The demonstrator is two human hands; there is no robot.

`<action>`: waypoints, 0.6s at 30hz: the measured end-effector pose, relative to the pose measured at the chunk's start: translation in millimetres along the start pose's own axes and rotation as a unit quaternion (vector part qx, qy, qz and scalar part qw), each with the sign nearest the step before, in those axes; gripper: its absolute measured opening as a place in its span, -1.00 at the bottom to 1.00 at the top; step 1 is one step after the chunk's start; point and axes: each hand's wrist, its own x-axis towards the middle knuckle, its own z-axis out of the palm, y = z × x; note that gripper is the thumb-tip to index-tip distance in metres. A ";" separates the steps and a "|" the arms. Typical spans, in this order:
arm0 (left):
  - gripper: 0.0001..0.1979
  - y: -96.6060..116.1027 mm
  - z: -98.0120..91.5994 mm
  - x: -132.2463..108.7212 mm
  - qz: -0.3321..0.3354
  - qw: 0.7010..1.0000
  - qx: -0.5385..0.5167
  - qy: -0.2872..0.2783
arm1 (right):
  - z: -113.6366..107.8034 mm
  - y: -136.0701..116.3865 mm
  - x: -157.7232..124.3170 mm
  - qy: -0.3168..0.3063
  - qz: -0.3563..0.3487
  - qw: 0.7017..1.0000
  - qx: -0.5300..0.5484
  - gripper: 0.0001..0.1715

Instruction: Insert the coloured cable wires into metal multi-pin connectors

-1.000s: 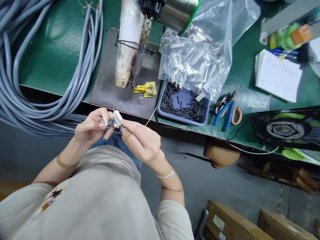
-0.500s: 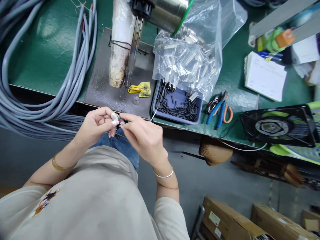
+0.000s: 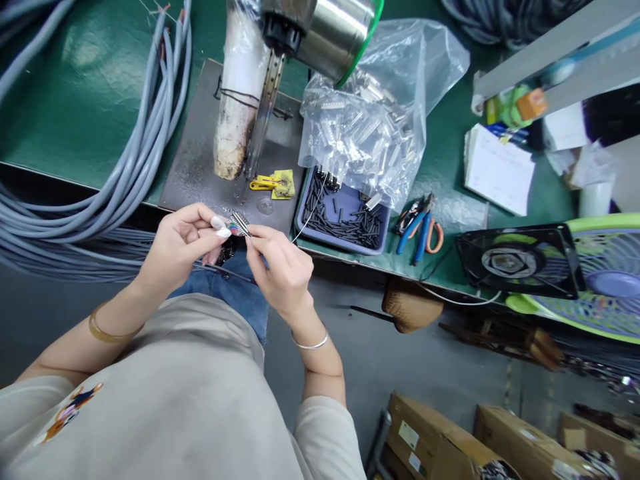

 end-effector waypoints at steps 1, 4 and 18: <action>-0.72 0.6 1.6 1.4 0.012 1.000 0.005 0.014 | 3.9 0.2 -1.4 0.009 0.005 1.000 -0.002 -0.79; -0.72 1.8 6.6 5.5 0.048 0.997 0.025 0.048 | 13.2 2.3 -3.4 0.027 0.015 0.999 -0.011 -0.79; -0.88 10.0 19.8 17.1 0.139 0.976 0.128 0.109 | 20.6 9.4 8.2 0.072 0.043 0.996 0.012 -0.78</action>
